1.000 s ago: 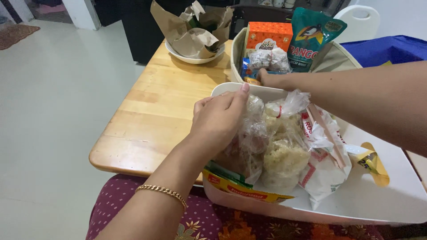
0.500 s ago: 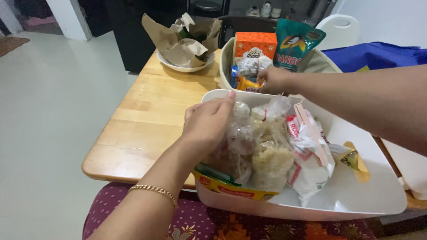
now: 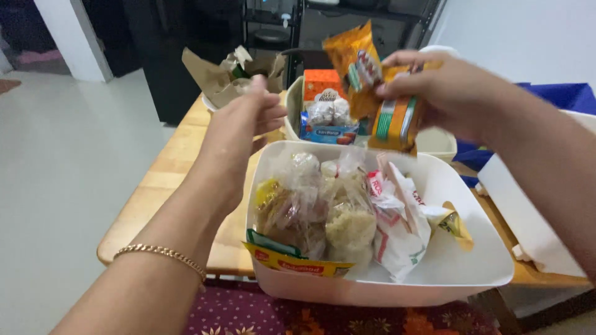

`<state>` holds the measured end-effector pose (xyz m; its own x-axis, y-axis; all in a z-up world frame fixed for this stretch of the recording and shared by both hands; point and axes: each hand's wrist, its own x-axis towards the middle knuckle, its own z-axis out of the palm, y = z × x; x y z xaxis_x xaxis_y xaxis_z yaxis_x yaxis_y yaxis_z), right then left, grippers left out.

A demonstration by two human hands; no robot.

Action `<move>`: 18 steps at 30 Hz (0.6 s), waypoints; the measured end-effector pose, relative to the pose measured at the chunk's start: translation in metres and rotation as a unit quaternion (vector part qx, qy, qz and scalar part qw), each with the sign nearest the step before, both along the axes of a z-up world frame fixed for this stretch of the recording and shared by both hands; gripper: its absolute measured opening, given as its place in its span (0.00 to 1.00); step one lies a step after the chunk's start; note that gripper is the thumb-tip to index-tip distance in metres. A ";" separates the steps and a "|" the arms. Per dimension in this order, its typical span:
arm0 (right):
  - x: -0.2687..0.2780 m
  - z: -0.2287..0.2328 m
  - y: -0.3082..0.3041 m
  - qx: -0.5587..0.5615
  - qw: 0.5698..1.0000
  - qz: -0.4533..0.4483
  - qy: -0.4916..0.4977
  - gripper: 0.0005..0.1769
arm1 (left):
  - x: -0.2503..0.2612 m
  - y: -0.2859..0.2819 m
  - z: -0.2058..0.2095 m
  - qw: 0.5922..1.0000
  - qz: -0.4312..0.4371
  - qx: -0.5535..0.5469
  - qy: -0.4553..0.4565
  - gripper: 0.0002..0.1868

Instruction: Organizing various food packets, biscuits, and condiments into a foldable storage box.

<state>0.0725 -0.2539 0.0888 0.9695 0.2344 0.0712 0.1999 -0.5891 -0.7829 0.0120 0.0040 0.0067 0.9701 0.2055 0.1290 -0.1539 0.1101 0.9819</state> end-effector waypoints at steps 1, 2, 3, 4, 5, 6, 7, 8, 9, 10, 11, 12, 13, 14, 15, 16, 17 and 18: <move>-0.009 0.002 0.000 0.002 1.000 0.000 -0.008 0.17 | -0.001 -0.009 0.009 1.000 0.000 0.002 -0.008 0.33; -0.018 0.003 0.001 0.071 0.996 0.036 0.036 0.19 | -0.003 -0.017 0.018 0.998 -0.048 0.021 -0.023 0.31; -0.027 0.002 0.002 0.138 0.984 0.073 0.084 0.20 | -0.006 -0.025 0.024 0.994 -0.095 0.039 -0.033 0.29; -0.035 0.004 0.006 0.137 0.984 0.076 0.080 0.20 | -0.008 -0.032 0.028 0.994 -0.093 0.040 -0.037 0.29; -0.044 0.003 0.008 0.124 0.986 0.066 0.091 0.21 | -0.010 -0.040 0.030 0.987 -0.147 0.031 -0.054 0.26; -0.053 0.001 0.009 0.112 0.987 0.056 0.103 0.22 | -0.011 -0.048 0.031 0.977 -0.200 0.022 -0.071 0.24; -0.052 -0.005 0.004 0.112 0.987 0.053 0.104 0.22 | -0.012 -0.052 0.028 0.977 -0.203 0.022 -0.070 0.24; -0.052 -0.011 -0.002 0.137 0.979 0.112 0.101 0.24 | -0.012 -0.057 0.026 0.978 -0.199 -0.022 -0.061 0.24; -0.051 -0.016 -0.006 0.162 0.967 0.171 0.096 0.26 | -0.012 -0.061 0.025 0.977 -0.195 -0.066 -0.055 0.25; -0.056 -0.018 -0.006 0.162 0.968 0.169 0.094 0.26 | -0.014 -0.063 0.024 0.977 -0.197 -0.065 -0.057 0.25; -0.061 -0.019 -0.005 0.154 0.979 0.102 0.089 0.26 | -0.016 -0.064 0.024 0.977 -0.181 -0.107 -0.026 0.24; -0.066 -0.020 -0.003 0.145 0.985 0.035 0.085 0.26 | -0.018 -0.065 0.024 0.975 -0.165 -0.149 0.005 0.24; -0.067 -0.020 -0.006 0.145 0.985 0.035 0.084 0.26 | -0.018 -0.063 0.021 0.975 -0.165 -0.148 0.005 0.24; -0.068 -0.020 -0.009 0.172 0.980 0.000 0.100 0.23 | -0.017 -0.061 0.018 0.968 -0.185 -0.166 0.022 0.23; -0.070 -0.020 -0.012 0.200 0.972 -0.036 0.117 0.21 | -0.016 -0.060 0.014 0.960 -0.207 -0.184 0.042 0.23; -0.070 -0.019 -0.015 0.201 0.972 -0.036 0.118 0.21 | -0.020 -0.058 0.015 0.960 -0.207 -0.183 0.043 0.23; -0.069 -0.017 -0.018 0.230 0.964 -0.055 0.121 0.19 | -0.023 -0.057 0.017 0.967 -0.204 -0.139 0.063 0.22; -0.069 -0.014 -0.022 0.258 0.955 -0.074 0.123 0.17 | -0.026 -0.055 0.020 0.972 -0.200 -0.095 0.083 0.21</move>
